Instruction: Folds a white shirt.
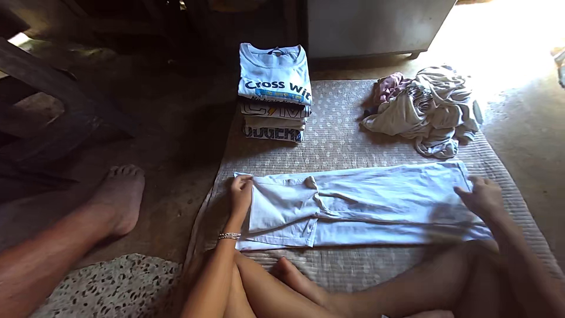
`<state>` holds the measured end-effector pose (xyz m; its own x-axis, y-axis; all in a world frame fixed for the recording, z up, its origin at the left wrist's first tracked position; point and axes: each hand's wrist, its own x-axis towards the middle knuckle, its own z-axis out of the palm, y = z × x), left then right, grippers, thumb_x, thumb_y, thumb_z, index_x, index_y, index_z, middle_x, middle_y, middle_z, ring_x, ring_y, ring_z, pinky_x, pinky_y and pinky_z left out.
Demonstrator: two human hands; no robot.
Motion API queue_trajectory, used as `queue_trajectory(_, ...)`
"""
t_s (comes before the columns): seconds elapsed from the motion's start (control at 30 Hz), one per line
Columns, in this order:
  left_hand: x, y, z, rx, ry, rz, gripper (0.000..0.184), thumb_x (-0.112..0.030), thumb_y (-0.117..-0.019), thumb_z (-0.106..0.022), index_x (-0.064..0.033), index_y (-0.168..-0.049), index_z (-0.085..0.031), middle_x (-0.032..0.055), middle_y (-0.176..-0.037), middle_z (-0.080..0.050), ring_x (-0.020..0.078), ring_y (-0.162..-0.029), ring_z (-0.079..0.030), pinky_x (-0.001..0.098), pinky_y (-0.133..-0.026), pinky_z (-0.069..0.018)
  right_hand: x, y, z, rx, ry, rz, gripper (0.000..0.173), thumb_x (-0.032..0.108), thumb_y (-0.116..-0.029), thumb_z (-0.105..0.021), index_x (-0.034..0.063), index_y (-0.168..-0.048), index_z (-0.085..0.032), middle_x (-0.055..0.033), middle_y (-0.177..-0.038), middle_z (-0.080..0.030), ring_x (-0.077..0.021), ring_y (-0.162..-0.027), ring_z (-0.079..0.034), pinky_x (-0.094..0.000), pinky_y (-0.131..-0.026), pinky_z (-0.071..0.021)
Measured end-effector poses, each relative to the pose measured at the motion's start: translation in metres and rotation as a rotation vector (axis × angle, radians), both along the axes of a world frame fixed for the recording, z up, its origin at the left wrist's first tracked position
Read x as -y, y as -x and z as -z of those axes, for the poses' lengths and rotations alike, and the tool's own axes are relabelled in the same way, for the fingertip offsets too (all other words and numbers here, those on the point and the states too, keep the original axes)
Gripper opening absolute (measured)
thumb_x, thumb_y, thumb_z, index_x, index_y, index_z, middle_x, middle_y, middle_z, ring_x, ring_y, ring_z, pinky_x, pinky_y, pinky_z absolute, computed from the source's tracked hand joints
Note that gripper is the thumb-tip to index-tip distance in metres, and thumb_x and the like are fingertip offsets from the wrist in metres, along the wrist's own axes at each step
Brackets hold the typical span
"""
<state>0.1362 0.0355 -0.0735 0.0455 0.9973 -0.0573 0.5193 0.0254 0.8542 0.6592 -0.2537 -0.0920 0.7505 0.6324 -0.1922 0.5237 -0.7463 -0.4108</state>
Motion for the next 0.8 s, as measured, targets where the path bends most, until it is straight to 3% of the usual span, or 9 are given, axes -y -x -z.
queue_trajectory(0.13, -0.006, 0.006, -0.002, 0.105, 0.179, -0.178, 0.028, -0.007, -0.1067, -0.046, 0.0086, -0.129, -0.055, 0.0207, -0.108, -0.066, 0.017, -0.079, -0.063, 0.0324, -0.07, -0.0524, 0.023, -0.025, 0.024, -0.23, 0.319, 0.245, 0.101, 0.051, -0.0954, -0.068, -0.0152, -0.155, -0.019, -0.0423, -0.159, -0.018, -0.0539, -0.147, -0.027, -0.0631, -0.117, -0.0286)
queue_trajectory(0.23, -0.001, 0.008, 0.003, 0.004, 0.098, 0.066, 0.052, -0.004, -0.0981, -0.063, 0.0013, -0.146, -0.044, 0.0272, -0.124, -0.062, 0.0277, -0.102, -0.064, 0.0419, -0.089, -0.052, 0.012, -0.012, 0.016, -0.252, 0.21, 0.334, 0.096, 0.037, -0.0872, -0.082, -0.0144, -0.15, -0.03, -0.0384, -0.147, -0.043, -0.0495, -0.138, -0.045, -0.063, -0.111, -0.0371)
queue_trajectory(0.3, -0.006, 0.015, 0.014, 0.013, -0.016, 0.18, 0.069, 0.009, -0.0864, -0.069, -0.0025, -0.149, -0.045, 0.0266, -0.125, -0.063, 0.0278, -0.104, -0.064, 0.0407, -0.089, -0.053, 0.014, -0.01, 0.012, -0.344, 0.035, 0.413, 0.085, 0.022, -0.0835, -0.085, -0.013, -0.145, -0.039, -0.0334, -0.135, -0.055, -0.0427, -0.125, -0.056, -0.0587, -0.105, -0.0443)
queue_trajectory(0.37, -0.009, 0.023, 0.02, 0.068, -0.072, 0.105, 0.062, 0.013, -0.086, -0.066, -0.0013, -0.145, -0.052, 0.0221, -0.122, -0.064, 0.0202, -0.1, -0.064, 0.0331, -0.084, -0.0531, 0.02, -0.013, 0.004, -0.415, -0.121, 0.446, 0.067, 0.013, -0.0827, -0.083, -0.0116, -0.136, -0.051, -0.0296, -0.126, -0.06, -0.0363, -0.113, -0.06, -0.0548, -0.099, -0.048)
queue_trajectory(0.43, -0.002, 0.02, 0.012, -0.001, -0.114, -0.023, 0.048, 0.006, -0.0916, -0.06, 0.0047, -0.14, -0.054, 0.027, -0.124, -0.063, 0.0272, -0.105, -0.063, 0.0403, -0.088, -0.0516, 0.024, -0.002, -0.013, -0.453, -0.317, 0.424, 0.05, 0.004, -0.0834, -0.078, -0.0067, -0.127, -0.057, -0.0206, -0.116, -0.064, -0.0227, -0.098, -0.062, -0.0441, -0.088, -0.0521)
queue_trajectory(0.5, 0.024, -0.01, -0.018, 0.01, -0.091, -0.048, 0.044, -0.002, -0.0984, -0.054, 0.0114, -0.14, -0.048, 0.0324, -0.133, -0.057, 0.0346, -0.114, -0.062, 0.0464, -0.096, -0.0496, 0.018, 0.023, -0.043, -0.47, -0.456, 0.27, 0.046, -0.003, -0.0867, -0.071, -0.004, -0.131, -0.056, -0.0168, -0.116, -0.063, -0.0141, -0.094, -0.061, -0.0354, -0.085, -0.0531)
queue_trajectory(0.6, 0.08, -0.086, -0.06, 0.424, 0.336, 0.097, 0.041, -0.017, -0.1124, -0.027, 0.0083, -0.139, -0.045, 0.02, -0.127, -0.059, 0.0199, -0.104, -0.064, 0.0334, -0.089, -0.0519, 0.0, 0.084, -0.095, -0.597, -0.448, -0.182, 0.056, 0.009, -0.0929, -0.067, -0.0005, -0.145, -0.048, -0.0117, -0.12, -0.066, -0.0063, -0.095, -0.064, -0.026, -0.083, -0.054)
queue_trajectory(0.7, 0.11, -0.144, -0.042, 0.794, 0.956, 0.22, 0.089, -0.062, -0.1045, 0.001, 0.003, -0.149, -0.04, 0.0253, -0.136, -0.058, 0.0329, -0.113, -0.065, 0.0457, -0.094, -0.0532, -0.018, 0.119, -0.129, -0.707, -0.482, -0.601, 0.056, 0.027, -0.0952, -0.064, 0.0064, -0.146, -0.053, -0.0064, -0.137, -0.059, -0.0125, -0.115, -0.065, -0.0315, -0.093, -0.0586)
queue_trajectory(0.8, 0.12, -0.169, -0.001, 0.886, 1.05, 0.178, 0.093, -0.073, -0.0997, -0.004, -0.0043, -0.145, -0.048, 0.0173, -0.131, -0.063, 0.026, -0.117, -0.063, 0.0463, -0.098, -0.0515, -0.026, 0.126, -0.14, -0.64, -0.587, -0.626, 0.04, 0.024, -0.1004, -0.055, 0.0048, -0.135, -0.061, -0.0067, -0.137, -0.06, -0.0141, -0.115, -0.066, -0.032, -0.093, -0.06)
